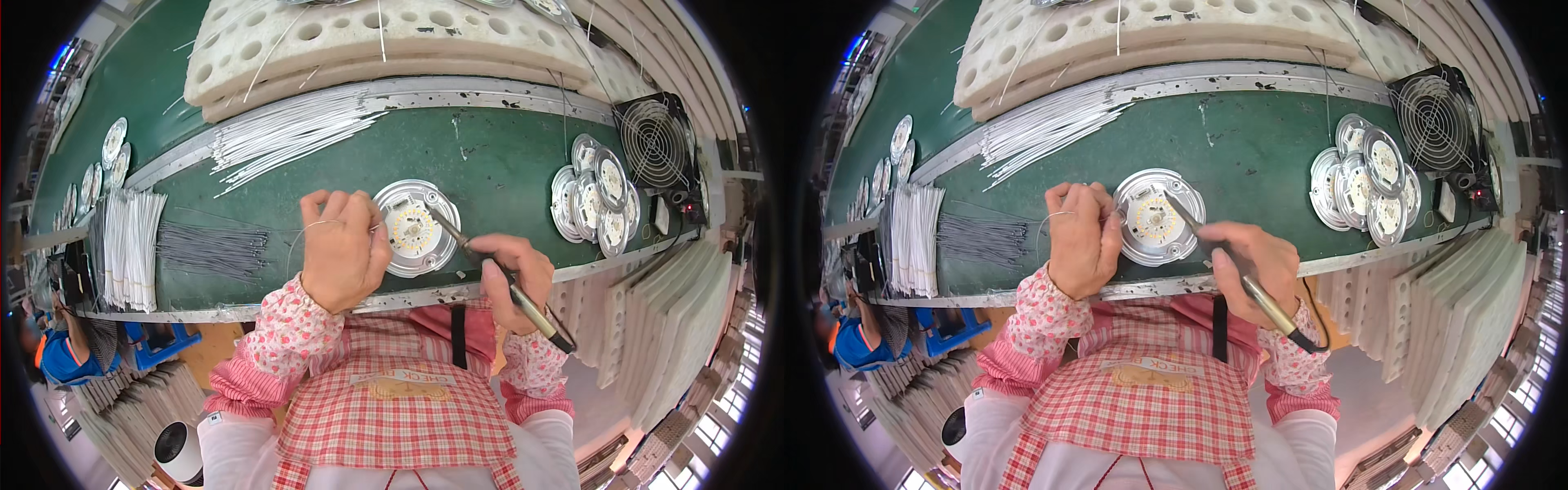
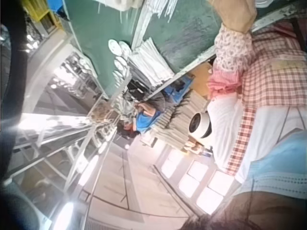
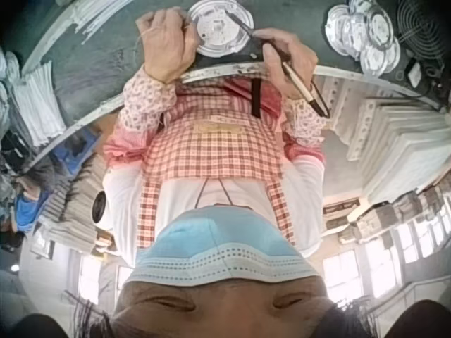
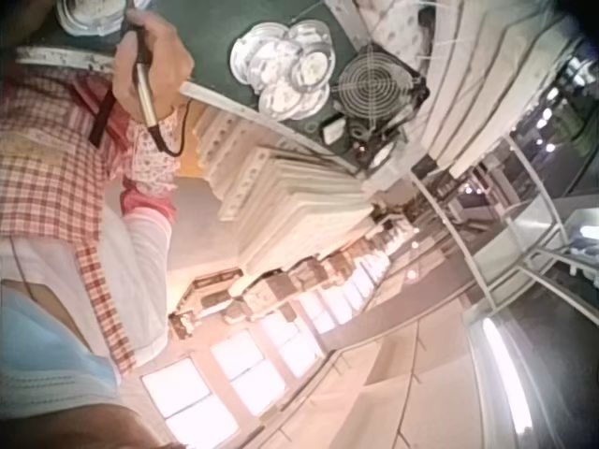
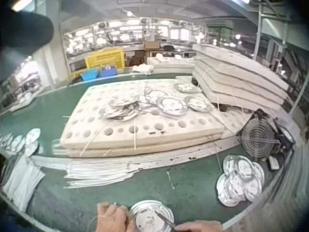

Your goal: The person solders electronic components and wires onto circular LED circuit boards on an assembly line. This is done with a soldering iron and solder wire.

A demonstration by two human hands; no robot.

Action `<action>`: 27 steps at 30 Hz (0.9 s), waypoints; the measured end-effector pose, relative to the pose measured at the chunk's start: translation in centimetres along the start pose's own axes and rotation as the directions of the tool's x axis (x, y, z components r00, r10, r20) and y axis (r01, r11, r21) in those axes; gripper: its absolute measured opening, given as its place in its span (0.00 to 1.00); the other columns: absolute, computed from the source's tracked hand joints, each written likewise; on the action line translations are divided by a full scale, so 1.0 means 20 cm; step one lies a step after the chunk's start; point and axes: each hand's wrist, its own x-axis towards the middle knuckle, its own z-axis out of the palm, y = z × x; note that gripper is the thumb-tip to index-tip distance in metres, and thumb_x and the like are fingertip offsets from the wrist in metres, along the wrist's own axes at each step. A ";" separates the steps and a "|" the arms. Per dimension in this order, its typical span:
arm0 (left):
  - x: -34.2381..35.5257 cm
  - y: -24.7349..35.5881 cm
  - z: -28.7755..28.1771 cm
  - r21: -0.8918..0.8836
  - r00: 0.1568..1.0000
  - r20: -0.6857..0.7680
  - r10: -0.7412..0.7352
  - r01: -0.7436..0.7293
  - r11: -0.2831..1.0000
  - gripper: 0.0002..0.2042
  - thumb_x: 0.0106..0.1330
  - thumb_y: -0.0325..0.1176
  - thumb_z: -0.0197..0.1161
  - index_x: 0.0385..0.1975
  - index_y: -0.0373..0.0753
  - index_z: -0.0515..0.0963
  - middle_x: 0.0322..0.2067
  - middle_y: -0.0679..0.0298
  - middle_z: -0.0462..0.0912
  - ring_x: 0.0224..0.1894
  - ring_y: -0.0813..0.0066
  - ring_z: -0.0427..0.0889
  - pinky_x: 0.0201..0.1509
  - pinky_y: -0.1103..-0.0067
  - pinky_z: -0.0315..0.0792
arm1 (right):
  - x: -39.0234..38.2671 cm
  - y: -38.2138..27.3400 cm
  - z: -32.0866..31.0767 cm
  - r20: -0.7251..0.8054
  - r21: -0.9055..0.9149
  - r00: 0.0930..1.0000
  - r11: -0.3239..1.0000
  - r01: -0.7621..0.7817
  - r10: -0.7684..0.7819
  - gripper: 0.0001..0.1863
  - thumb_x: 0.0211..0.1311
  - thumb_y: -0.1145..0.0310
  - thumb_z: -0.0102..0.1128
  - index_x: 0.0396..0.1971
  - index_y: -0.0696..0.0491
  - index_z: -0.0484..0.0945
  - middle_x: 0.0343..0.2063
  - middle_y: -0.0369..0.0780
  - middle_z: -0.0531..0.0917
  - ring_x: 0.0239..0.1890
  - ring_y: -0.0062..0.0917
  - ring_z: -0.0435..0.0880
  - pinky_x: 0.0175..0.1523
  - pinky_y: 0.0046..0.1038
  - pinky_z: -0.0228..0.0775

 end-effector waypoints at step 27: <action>0.16 0.01 0.00 0.134 0.911 0.328 0.251 -0.308 0.942 0.10 0.53 0.25 0.61 0.35 0.34 0.74 0.47 0.52 0.68 0.60 0.51 0.66 0.69 0.52 0.54 | 0.05 0.08 -0.09 0.333 0.184 0.936 0.966 -0.183 0.114 0.10 0.63 0.76 0.55 0.39 0.61 0.83 0.26 0.40 0.83 0.22 0.18 0.78 0.29 0.21 0.69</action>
